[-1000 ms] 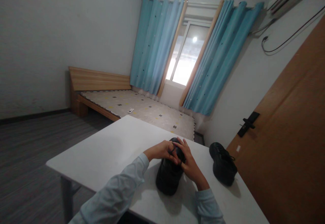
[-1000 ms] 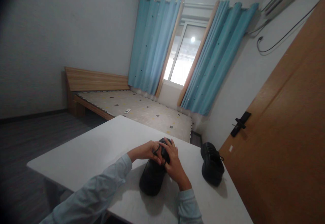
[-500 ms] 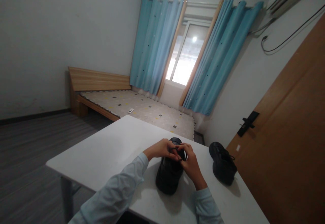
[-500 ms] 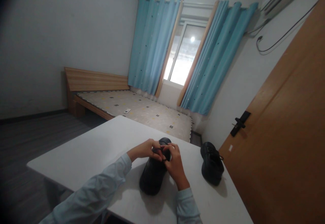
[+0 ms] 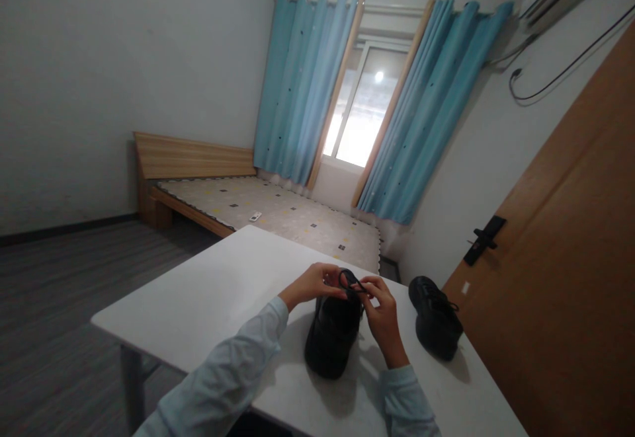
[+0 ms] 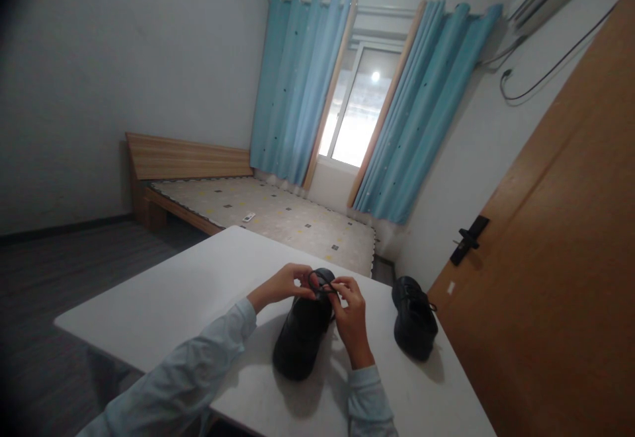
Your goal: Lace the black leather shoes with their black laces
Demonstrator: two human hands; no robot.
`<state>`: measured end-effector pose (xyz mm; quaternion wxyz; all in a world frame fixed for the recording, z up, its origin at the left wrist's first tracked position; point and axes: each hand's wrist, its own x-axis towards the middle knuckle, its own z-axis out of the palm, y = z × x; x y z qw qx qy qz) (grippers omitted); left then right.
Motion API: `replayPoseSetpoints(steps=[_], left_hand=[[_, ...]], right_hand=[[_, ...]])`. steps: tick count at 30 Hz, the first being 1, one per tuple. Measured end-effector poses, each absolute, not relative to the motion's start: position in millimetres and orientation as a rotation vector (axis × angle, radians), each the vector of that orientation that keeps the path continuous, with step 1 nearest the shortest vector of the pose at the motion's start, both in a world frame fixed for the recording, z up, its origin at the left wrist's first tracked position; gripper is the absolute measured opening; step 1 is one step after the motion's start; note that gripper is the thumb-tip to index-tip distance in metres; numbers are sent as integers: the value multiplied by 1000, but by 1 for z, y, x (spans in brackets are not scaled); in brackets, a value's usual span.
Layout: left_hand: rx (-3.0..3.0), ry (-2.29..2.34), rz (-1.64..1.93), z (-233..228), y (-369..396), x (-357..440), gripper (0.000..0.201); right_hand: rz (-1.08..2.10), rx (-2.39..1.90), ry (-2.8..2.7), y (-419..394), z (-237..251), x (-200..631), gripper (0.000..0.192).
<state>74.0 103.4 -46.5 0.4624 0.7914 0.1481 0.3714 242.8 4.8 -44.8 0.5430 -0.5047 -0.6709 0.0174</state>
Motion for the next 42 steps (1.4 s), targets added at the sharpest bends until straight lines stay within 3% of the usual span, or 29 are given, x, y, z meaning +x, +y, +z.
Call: replayPoseSetpoints(steps=[10, 25, 32, 34, 38, 42], left_hand=[[1998, 478, 978, -49, 106, 75, 31], [2123, 826, 1089, -60, 120, 75, 27], [2145, 862, 1009, -60, 118, 75, 24], [2148, 879, 983, -60, 117, 74, 24], [2163, 906, 944, -60, 116, 74, 23], [2190, 920, 928, -63, 117, 74, 21]], right_hand=[[374, -1015, -1266, 8, -44, 256, 12], [65, -1542, -1129, 12, -51, 295, 56], [-56, -2080, -1341, 14, -67, 303, 22], [-54, -2219, -1373, 12, -71, 302, 20], [-156, -2319, -1368, 12, -81, 301, 44], [-229, -2020, -1396, 21, -90, 304, 54]])
